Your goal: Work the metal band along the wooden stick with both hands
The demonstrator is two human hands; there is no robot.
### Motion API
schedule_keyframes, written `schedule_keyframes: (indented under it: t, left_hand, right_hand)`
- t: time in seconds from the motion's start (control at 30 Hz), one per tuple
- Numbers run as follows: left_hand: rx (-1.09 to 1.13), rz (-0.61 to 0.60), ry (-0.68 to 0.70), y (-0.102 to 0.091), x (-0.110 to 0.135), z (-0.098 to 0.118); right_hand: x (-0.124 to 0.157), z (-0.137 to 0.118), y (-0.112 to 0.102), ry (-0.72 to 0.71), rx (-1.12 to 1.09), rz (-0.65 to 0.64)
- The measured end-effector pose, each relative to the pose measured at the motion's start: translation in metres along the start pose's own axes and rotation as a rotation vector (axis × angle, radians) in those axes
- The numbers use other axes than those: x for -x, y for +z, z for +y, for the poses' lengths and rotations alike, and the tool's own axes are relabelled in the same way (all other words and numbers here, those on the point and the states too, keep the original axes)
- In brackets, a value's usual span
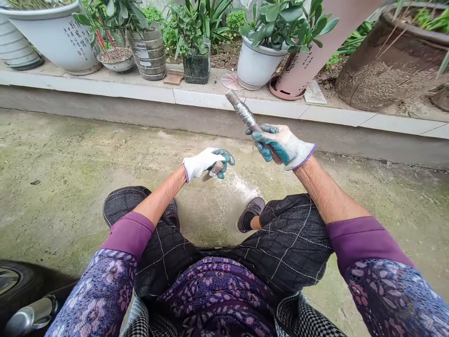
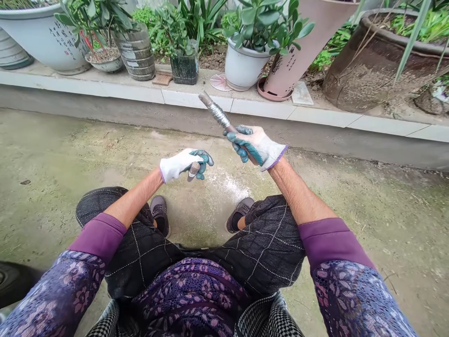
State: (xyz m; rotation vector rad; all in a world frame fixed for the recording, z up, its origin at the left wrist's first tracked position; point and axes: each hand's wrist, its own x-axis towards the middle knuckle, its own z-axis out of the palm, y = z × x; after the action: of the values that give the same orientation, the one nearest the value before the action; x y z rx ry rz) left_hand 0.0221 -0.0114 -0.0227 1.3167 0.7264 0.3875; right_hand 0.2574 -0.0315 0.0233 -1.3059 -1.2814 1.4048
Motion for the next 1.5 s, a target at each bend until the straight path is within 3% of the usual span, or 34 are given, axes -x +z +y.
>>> schedule_keyframes:
  t: [0.13,0.3,0.5,0.63,0.8,0.93,1.07,1.27,1.5]
  left_hand:
    - [0.003,-0.008,-0.061,0.004,0.004,0.006]
    - [-0.067,-0.116,-0.098,0.005,0.0,-0.002]
    - [-0.192,-0.093,-0.069,0.002,0.002,0.001]
    - [-0.088,-0.059,-0.012,0.002,0.007,0.008]
    - [0.145,0.08,0.026,-0.002,0.001,0.008]
    - [0.335,0.281,0.124,-0.012,-0.002,0.011]
    - [0.411,0.442,0.249,-0.017,-0.002,0.013]
    - [0.532,0.623,0.24,-0.026,-0.002,0.015]
    - [0.529,0.6,0.326,-0.039,0.011,0.032]
  right_hand:
    - [-0.001,0.002,0.0,0.01,-0.012,-0.011]
    - [-0.002,-0.002,0.0,0.014,-0.037,0.028]
    - [-0.004,-0.002,-0.004,0.005,-0.083,0.042]
    - [-0.007,0.0,-0.007,0.021,-0.097,0.071]
    - [-0.009,-0.004,-0.019,-0.002,-0.119,0.122]
    - [-0.01,-0.005,-0.029,-0.034,-0.152,0.18]
    - [-0.012,-0.003,-0.024,-0.038,-0.192,0.202]
    - [-0.017,0.0,-0.014,-0.029,-0.222,0.22]
    - [-0.019,0.006,-0.021,-0.048,-0.245,0.239]
